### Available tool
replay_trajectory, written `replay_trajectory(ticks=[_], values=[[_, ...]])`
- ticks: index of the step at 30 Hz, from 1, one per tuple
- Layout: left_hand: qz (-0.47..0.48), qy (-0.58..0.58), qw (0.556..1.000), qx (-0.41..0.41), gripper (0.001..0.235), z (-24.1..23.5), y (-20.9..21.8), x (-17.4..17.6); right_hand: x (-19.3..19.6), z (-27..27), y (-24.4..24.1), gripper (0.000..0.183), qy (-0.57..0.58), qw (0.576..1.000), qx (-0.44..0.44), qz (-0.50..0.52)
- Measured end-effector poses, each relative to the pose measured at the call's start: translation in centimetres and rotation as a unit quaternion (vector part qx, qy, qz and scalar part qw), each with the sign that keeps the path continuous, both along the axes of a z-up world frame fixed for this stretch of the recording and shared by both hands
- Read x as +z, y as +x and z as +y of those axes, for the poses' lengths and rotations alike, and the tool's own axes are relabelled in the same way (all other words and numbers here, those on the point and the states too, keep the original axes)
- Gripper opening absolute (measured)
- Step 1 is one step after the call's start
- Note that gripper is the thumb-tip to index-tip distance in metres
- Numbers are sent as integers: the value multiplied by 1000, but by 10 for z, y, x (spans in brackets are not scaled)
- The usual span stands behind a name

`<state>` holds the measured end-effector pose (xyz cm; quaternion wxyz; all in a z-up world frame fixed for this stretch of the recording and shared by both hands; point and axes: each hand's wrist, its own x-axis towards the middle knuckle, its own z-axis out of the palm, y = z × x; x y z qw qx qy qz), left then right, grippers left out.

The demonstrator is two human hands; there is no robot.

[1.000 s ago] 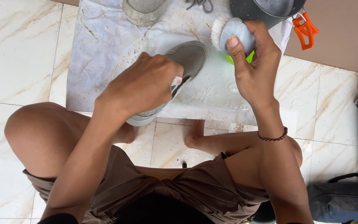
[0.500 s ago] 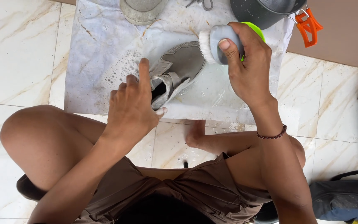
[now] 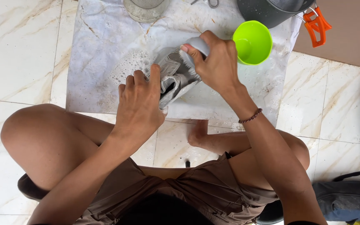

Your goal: The person scrubs a white sneaker with a brush and soapy water, focusing on the interior lining and upper fabric. They repeatedly dip the brush into a green cup and scrub different sections of the shoe while sitting on the floor.

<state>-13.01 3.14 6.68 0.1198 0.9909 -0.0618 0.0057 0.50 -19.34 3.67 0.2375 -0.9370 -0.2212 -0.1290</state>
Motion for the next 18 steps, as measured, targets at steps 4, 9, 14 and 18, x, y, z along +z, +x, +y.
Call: replay_trajectory(ticks=[4, 9, 14, 18], values=[[11, -2, 1000, -1, 96, 1, 7, 6, -4, 12, -6, 63, -56, 996, -15, -75], [23, 1, 1000, -8, 91, 1, 8, -7, -4, -15, -1, 53, -36, 999, 1, -18], [16, -14, 1000, -3, 94, -4, 8, -10, 2, 10, -13, 44, 25, 999, 28, -33], [41, -14, 999, -5, 98, 1, 12, -14, 6, 6, -8, 51, 39, 997, 29, 65]])
